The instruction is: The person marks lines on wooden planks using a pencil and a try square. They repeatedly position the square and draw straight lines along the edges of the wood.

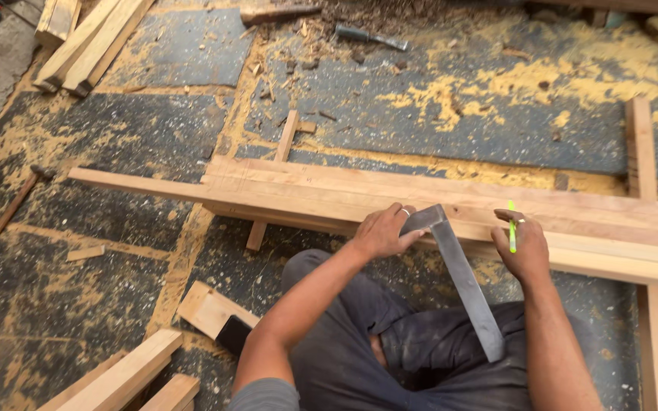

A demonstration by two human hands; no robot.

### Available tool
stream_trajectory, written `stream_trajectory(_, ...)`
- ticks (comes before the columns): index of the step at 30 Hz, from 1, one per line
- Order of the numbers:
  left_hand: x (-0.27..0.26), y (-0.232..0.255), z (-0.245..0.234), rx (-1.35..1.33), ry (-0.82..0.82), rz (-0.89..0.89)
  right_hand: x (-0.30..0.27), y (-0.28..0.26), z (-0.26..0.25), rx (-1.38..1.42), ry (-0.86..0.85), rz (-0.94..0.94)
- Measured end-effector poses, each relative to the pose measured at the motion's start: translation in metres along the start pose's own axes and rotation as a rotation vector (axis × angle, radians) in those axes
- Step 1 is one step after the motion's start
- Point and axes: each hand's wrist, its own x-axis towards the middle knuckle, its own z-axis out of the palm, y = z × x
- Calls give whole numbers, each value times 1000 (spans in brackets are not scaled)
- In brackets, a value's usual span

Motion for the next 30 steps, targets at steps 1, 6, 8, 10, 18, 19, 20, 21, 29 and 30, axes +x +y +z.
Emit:
stream_trajectory(1,15,-5,0,26,-22,-11,4,7,3,131,16,147)
stream_trajectory(6,39,-40,-3,112,-133,-122,6,24,28,537,-50,468)
stream_trajectory(8,41,-57,-5,127,-142,-147,5,26,33,628,-78,463)
stream_trajectory(10,46,-75,-7,136,-187,-192,5,26,35,691,-134,448)
stream_trajectory(18,58,-116,-24,59,-193,-180,10,-1,48,833,-270,429)
stream_trajectory(19,58,-113,-23,38,-193,-174,10,-2,48,824,-266,418)
stream_trajectory(20,58,-109,-21,33,-216,-149,8,-3,47,815,-263,411)
stream_trajectory(21,58,-104,-19,27,-239,-123,7,-4,45,806,-261,404)
stream_trajectory(29,56,-87,-2,-18,-326,-47,1,1,42,684,-250,382)
stream_trajectory(30,56,-89,-5,-1,-312,-51,7,0,44,696,-262,374)
